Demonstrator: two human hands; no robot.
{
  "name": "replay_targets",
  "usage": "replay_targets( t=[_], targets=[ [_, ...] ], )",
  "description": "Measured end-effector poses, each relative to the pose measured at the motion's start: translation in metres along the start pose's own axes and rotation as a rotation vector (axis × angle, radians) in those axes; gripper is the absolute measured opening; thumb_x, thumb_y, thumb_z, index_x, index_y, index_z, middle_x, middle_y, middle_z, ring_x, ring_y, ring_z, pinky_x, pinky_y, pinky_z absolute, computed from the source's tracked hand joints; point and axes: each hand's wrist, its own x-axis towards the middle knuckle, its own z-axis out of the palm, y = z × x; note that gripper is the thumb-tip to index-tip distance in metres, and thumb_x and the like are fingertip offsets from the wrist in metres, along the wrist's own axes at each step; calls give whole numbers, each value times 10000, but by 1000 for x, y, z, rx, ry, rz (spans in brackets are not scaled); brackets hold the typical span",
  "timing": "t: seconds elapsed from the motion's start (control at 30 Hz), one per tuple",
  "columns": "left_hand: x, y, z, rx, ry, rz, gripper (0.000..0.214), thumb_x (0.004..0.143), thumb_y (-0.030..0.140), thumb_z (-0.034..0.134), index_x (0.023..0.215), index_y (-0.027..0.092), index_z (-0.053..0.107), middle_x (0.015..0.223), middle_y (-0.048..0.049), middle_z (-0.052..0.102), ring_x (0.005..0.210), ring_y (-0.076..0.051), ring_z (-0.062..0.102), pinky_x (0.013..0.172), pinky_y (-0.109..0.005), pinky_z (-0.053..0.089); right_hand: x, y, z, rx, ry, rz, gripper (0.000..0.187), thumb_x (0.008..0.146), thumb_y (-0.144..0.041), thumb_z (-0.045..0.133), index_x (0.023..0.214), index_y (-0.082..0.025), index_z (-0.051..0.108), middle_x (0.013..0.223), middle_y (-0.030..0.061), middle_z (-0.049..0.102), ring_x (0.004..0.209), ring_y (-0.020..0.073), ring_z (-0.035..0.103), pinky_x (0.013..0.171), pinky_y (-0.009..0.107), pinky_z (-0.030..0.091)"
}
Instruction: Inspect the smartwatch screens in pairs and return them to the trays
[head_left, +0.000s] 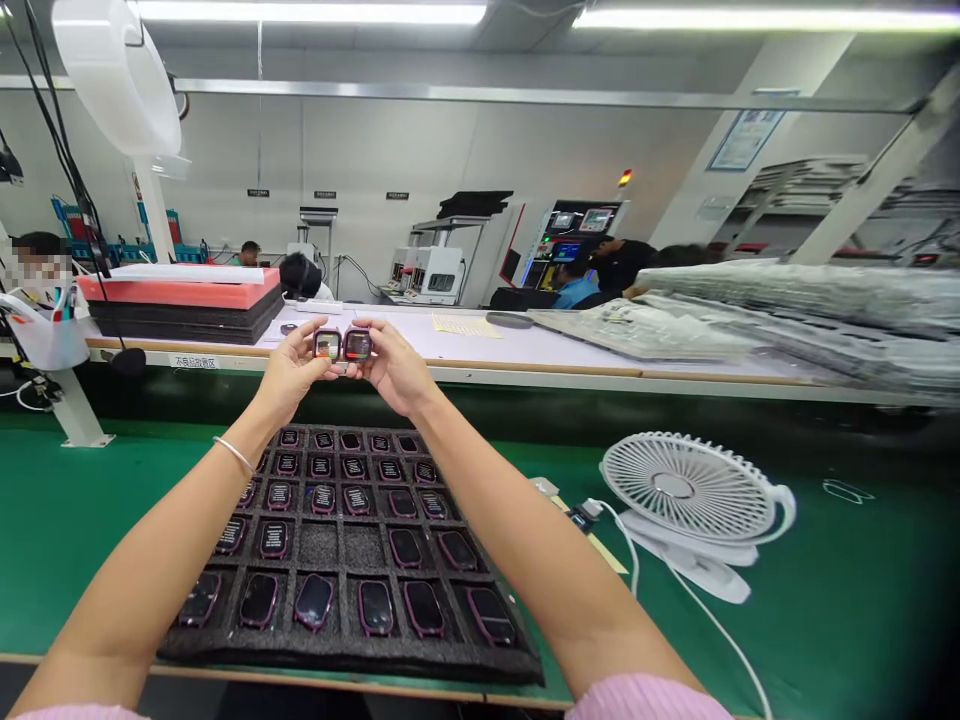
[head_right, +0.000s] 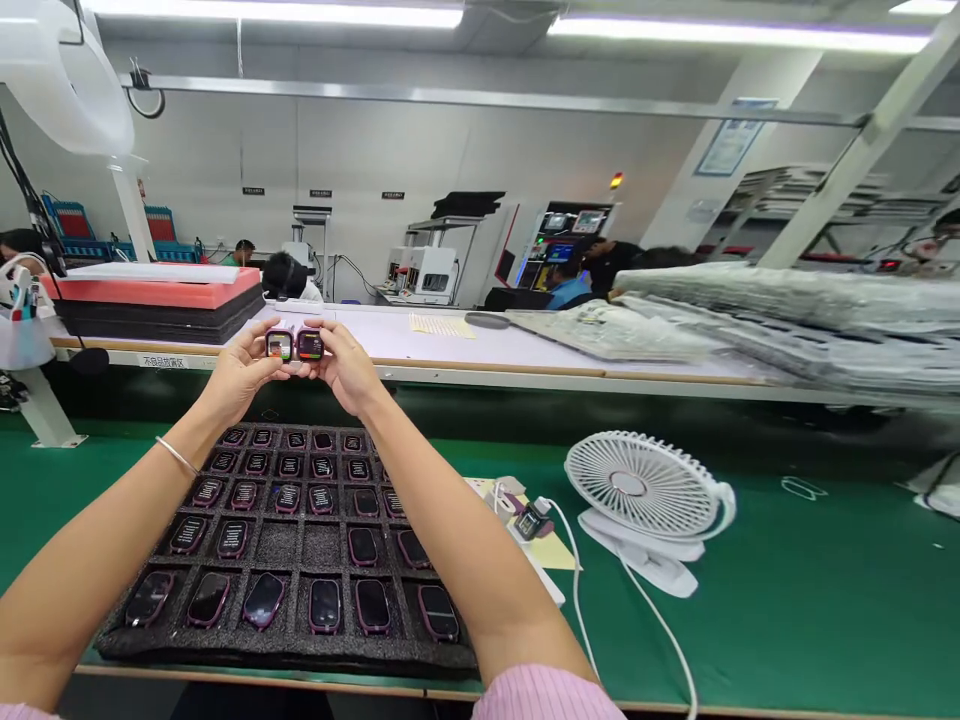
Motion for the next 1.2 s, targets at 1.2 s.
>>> replay_targets(
  t=[1.2],
  targets=[
    [-86, -85, -24, 107, 21, -268, 516, 680, 228, 781, 1171, 151, 641, 1003, -50, 691, 613, -109, 685, 592, -244, 588, -105, 99, -22, 124, 80, 254, 391, 728, -236, 723, 1104, -223, 620, 834, -14, 674, 622, 130, 639, 620, 290, 506]
  ],
)
